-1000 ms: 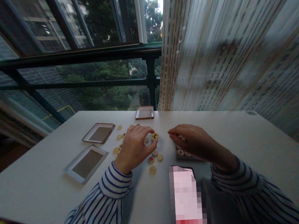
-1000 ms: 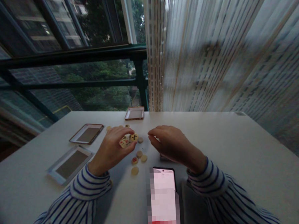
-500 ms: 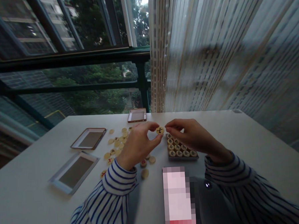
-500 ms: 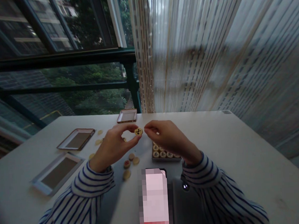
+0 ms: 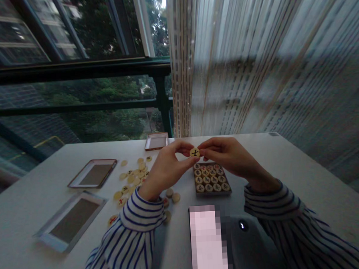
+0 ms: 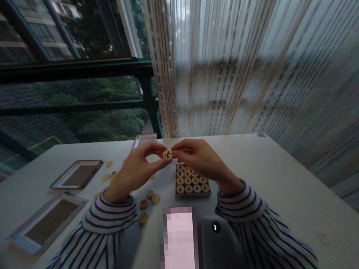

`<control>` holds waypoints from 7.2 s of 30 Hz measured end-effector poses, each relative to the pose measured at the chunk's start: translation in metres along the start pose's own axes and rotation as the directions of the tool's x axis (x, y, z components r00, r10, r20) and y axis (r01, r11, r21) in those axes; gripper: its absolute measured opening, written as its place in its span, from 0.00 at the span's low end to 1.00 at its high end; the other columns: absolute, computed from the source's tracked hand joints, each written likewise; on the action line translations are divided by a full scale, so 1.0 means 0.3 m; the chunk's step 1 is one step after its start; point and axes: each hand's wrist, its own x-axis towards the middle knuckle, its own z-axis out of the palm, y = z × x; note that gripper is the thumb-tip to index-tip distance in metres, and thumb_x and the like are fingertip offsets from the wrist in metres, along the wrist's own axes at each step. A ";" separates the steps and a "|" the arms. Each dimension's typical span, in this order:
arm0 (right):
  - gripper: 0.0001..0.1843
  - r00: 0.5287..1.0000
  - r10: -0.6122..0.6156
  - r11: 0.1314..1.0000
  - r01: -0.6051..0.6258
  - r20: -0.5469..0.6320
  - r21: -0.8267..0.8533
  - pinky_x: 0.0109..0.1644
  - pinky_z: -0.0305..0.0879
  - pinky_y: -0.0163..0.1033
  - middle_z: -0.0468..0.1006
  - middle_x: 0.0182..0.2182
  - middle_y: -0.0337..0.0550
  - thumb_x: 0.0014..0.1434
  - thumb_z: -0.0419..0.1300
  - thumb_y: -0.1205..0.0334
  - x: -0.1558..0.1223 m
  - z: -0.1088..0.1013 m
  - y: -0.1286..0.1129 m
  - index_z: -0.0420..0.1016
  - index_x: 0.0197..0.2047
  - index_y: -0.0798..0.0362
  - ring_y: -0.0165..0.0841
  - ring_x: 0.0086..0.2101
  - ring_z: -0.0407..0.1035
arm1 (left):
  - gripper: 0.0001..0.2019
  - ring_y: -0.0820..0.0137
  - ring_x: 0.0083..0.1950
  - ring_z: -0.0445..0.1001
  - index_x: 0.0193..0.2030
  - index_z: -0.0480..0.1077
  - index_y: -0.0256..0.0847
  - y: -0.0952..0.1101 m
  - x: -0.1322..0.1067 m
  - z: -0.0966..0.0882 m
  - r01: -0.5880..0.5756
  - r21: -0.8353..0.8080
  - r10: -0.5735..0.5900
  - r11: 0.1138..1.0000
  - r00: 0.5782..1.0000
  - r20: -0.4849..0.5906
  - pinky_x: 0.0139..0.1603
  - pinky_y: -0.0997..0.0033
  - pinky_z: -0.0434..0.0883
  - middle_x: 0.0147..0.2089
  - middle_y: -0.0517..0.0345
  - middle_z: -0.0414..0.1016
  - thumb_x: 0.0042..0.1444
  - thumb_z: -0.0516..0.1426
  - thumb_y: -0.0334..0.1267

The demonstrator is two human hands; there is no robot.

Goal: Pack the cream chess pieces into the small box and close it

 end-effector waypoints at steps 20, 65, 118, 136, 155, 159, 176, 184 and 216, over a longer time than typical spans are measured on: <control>0.08 0.998 0.047 0.996 -0.044 0.038 -0.077 0.25 0.63 0.32 0.74 0.23 0.39 0.50 0.60 0.60 0.010 -0.010 0.034 0.74 0.33 0.56 0.27 0.24 0.67 | 0.11 0.76 0.31 0.72 0.32 0.73 0.35 -0.051 0.017 0.049 0.379 -0.553 -0.377 0.742 0.918 0.124 0.37 0.75 0.67 0.29 0.58 0.76 0.40 0.65 0.36; 0.15 0.930 -0.315 0.629 0.356 0.191 -0.691 0.42 0.62 0.38 0.76 0.36 0.44 0.56 0.56 0.58 0.018 -0.026 0.066 0.71 0.46 0.55 0.32 0.36 0.68 | 0.12 0.73 0.32 0.73 0.35 0.76 0.33 -0.103 0.015 0.092 0.396 -0.582 -0.449 0.711 0.892 0.058 0.41 0.69 0.69 0.30 0.53 0.77 0.43 0.63 0.36; 0.14 0.948 0.124 0.339 0.239 0.295 -0.910 0.34 0.59 0.37 0.79 0.34 0.46 0.56 0.52 0.56 0.055 -0.059 0.230 0.75 0.41 0.51 0.37 0.35 0.71 | 0.20 0.56 0.50 0.71 0.49 0.71 0.34 -0.133 -0.004 0.078 0.191 0.359 -0.210 0.914 0.978 0.013 0.53 0.58 0.63 0.47 0.43 0.74 0.54 0.52 0.43; 0.15 0.923 0.209 0.311 0.251 0.324 -0.917 0.35 0.59 0.36 0.78 0.35 0.46 0.57 0.48 0.58 0.065 -0.050 0.258 0.74 0.39 0.51 0.36 0.35 0.71 | 0.19 0.62 0.50 0.71 0.50 0.70 0.35 -0.124 -0.001 0.075 0.196 0.465 -0.228 0.863 0.974 0.014 0.54 0.62 0.64 0.48 0.47 0.74 0.55 0.51 0.42; 0.14 0.914 0.239 0.348 0.236 0.329 -0.907 0.34 0.59 0.36 0.78 0.35 0.45 0.58 0.49 0.59 0.069 -0.063 0.263 0.75 0.39 0.51 0.35 0.35 0.70 | 0.19 0.62 0.49 0.71 0.50 0.70 0.37 -0.127 -0.001 0.072 0.192 0.478 -0.229 0.857 0.973 0.019 0.53 0.62 0.65 0.48 0.48 0.74 0.55 0.51 0.43; 0.15 0.911 0.231 0.362 0.246 0.342 -0.899 0.36 0.60 0.36 0.78 0.37 0.44 0.58 0.49 0.60 0.070 -0.065 0.275 0.75 0.42 0.49 0.36 0.36 0.71 | 0.19 0.62 0.49 0.71 0.50 0.70 0.37 -0.126 -0.001 0.071 0.180 0.475 -0.217 0.861 0.976 0.022 0.53 0.62 0.65 0.48 0.48 0.74 0.55 0.51 0.43; 0.16 0.908 0.176 0.376 0.296 0.381 -0.878 0.43 0.61 0.37 0.77 0.40 0.46 0.58 0.49 0.63 0.069 -0.055 0.270 0.74 0.46 0.50 0.36 0.41 0.70 | 0.18 0.63 0.49 0.71 0.50 0.70 0.38 -0.128 -0.001 0.069 0.175 0.480 -0.209 0.860 0.978 0.019 0.53 0.63 0.65 0.48 0.49 0.74 0.56 0.51 0.43; 0.16 0.906 0.171 0.376 0.304 0.388 -0.875 0.43 0.61 0.38 0.77 0.40 0.46 0.57 0.49 0.64 0.069 -0.053 0.270 0.75 0.45 0.50 0.36 0.41 0.70 | 0.19 0.63 0.50 0.71 0.50 0.70 0.37 -0.126 -0.002 0.067 0.161 0.479 -0.195 0.863 0.981 0.022 0.54 0.63 0.64 0.48 0.48 0.74 0.56 0.51 0.43; 0.16 0.901 0.187 0.375 0.303 0.391 -0.876 0.43 0.61 0.38 0.77 0.40 0.45 0.57 0.50 0.64 0.066 -0.053 0.263 0.74 0.45 0.49 0.37 0.41 0.70 | 0.18 0.63 0.51 0.70 0.50 0.69 0.37 -0.131 -0.001 0.065 0.161 0.491 -0.198 0.856 0.980 0.025 0.53 0.63 0.64 0.49 0.49 0.74 0.56 0.50 0.43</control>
